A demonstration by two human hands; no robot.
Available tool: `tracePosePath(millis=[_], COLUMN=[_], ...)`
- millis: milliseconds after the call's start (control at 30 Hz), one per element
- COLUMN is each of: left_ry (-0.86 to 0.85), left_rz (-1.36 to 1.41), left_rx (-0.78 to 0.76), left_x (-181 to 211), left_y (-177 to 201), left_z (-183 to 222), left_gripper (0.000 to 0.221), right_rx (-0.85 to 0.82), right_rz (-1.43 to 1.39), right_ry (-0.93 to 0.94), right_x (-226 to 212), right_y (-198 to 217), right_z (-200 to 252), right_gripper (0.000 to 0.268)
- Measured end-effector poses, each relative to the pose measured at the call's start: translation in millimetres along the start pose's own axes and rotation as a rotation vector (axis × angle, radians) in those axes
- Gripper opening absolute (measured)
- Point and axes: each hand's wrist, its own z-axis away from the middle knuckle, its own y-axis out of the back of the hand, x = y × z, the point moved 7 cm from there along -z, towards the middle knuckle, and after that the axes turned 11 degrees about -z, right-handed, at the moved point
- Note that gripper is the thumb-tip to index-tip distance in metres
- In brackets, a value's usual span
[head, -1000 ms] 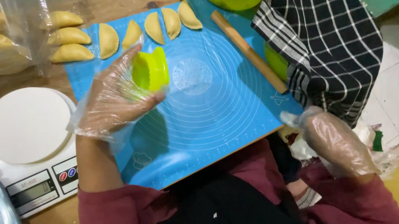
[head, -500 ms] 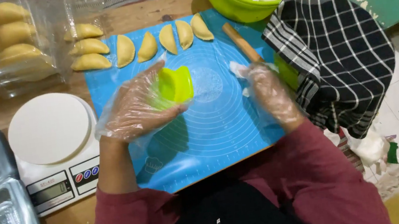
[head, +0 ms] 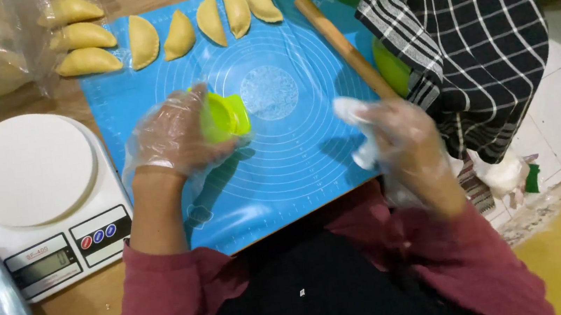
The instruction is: Preparing pastries by rolling out dough with a rolling pin, placing it on a mold, adding filling, and sealing the mold.
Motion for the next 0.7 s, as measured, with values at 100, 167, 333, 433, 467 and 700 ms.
tracePosePath(millis=[100, 167, 333, 433, 467, 700], left_ry=[0.021, 0.125, 0.137, 0.119, 0.106, 0.057], left_rz=[0.056, 0.054, -0.029, 0.017, 0.045, -0.053], left_rx=[0.002, -0.055, -0.007, 0.015, 0.017, 0.132], left_x=[7, -1, -5, -5, -5, -46], left_y=[5, -10, -17, 2, 8, 4], left_z=[3, -2, -3, 6, 9, 13], left_gripper=[0.090, 0.097, 0.096, 0.093, 0.092, 0.108], right_rx=[0.103, 0.041, -0.184, -0.127, -0.086, -0.048], right_rz=[-0.027, -0.081, -0.418, -0.405, -0.388, -0.163], right_ry=[0.149, 0.106, 0.110, 0.183, 0.231, -0.076], right_x=[-34, -11, -116, -90, -78, 50], right_y=[-61, -143, -62, -47, -39, -121], right_z=[-61, -48, -32, -48, -57, -140], right_gripper=[0.012, 0.007, 0.003, 0.005, 0.007, 0.028])
